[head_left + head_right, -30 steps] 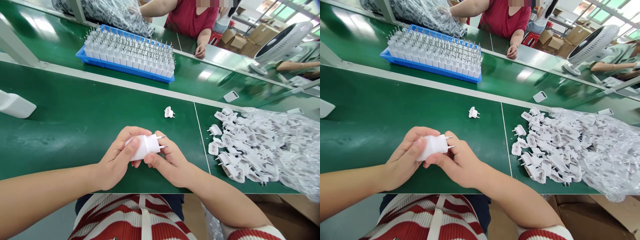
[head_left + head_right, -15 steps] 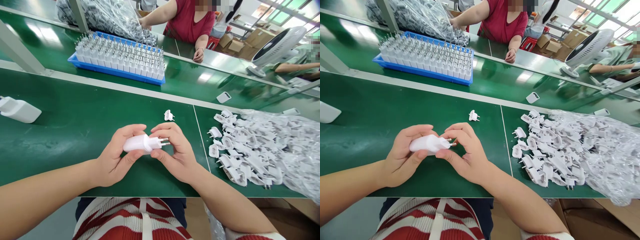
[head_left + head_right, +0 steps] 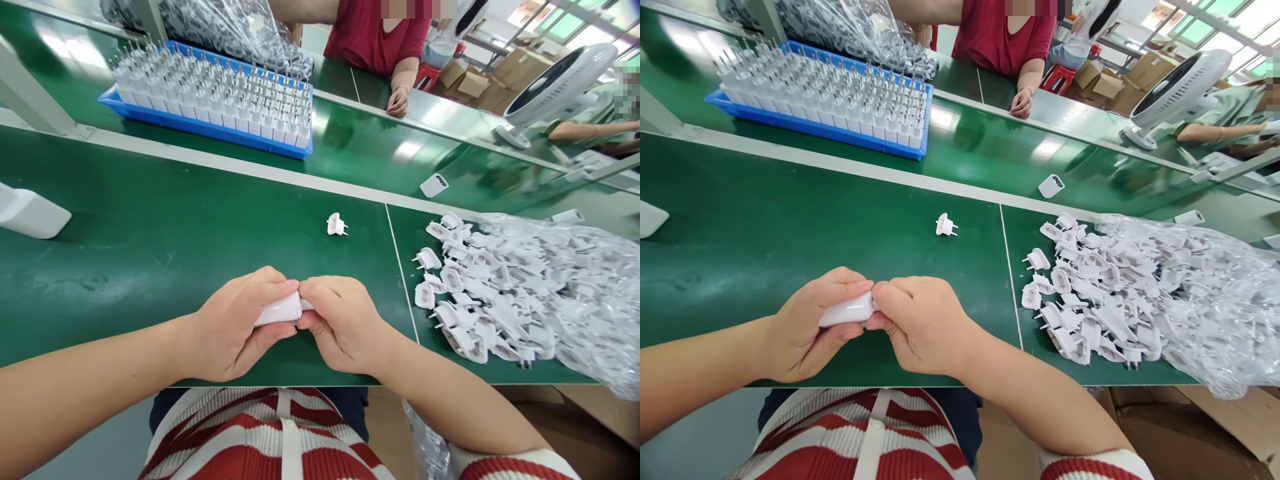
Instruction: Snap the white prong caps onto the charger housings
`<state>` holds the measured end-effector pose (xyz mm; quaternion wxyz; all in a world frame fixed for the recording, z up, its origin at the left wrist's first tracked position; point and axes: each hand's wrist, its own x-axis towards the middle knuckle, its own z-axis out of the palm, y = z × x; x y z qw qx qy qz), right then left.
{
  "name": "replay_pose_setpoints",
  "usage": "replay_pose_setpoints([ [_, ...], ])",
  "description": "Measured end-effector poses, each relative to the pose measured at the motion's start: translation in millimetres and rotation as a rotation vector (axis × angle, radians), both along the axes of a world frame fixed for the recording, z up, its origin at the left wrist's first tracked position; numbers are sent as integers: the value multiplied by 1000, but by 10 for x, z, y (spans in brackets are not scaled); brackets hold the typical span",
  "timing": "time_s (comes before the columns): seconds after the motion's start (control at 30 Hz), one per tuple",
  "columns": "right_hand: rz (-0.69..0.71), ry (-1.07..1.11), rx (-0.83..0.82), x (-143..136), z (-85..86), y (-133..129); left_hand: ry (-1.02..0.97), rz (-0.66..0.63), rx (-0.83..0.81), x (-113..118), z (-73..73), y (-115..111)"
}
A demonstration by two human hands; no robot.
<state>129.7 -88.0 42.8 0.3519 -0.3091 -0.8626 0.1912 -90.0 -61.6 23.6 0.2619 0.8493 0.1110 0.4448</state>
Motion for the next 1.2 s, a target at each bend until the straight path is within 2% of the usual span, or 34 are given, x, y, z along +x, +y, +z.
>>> replay_pose_setpoints([
  [0.13, -45, -50, 3, -21, 35, -55, -21, 18, -31, 19, -11, -43],
  [0.3, -105, -91, -92, -1, 32, -44, -7, 65, -242, 40, -26, -92],
  [0.37, -112, -47, -220, 22, 43, -19, -19, 64, -393, 54, -21, -105],
  [0.53, -68, 131, -679, 68, 126, 47, -65, 29, -942, 112, -6, -87],
  [0.6, -73, 241, -813, 59, 117, 70, -95, 51, -1024, 140, -10, -63],
  [0.63, -95, 289, -829, 46, 95, 80, -117, 60, -1034, 154, -15, -54],
  [0.73, -222, 378, -688, -18, -16, 92, -188, 79, -981, 185, -36, -54],
  [0.83, -347, 424, -561, -83, -88, 79, -162, -4, -916, 175, -66, -88],
  [0.9, -356, 464, -591, -94, -59, 91, -74, -66, -883, 140, -88, -98],
  [0.97, -338, 482, -615, -59, 37, 178, 14, -2, -810, 94, -99, -73],
  [1.03, -396, 440, -513, 32, 176, 399, 65, 175, -712, 53, -87, -16],
  [1.1, -532, 357, -300, 166, 314, 772, 76, 357, -646, 28, -50, 50],
  [1.17, -651, 262, -118, 298, 409, 1249, 80, 448, -598, 19, -13, 102],
  [1.2, -714, 200, -106, 347, 436, 1489, 89, 464, -567, 18, -4, 119],
])
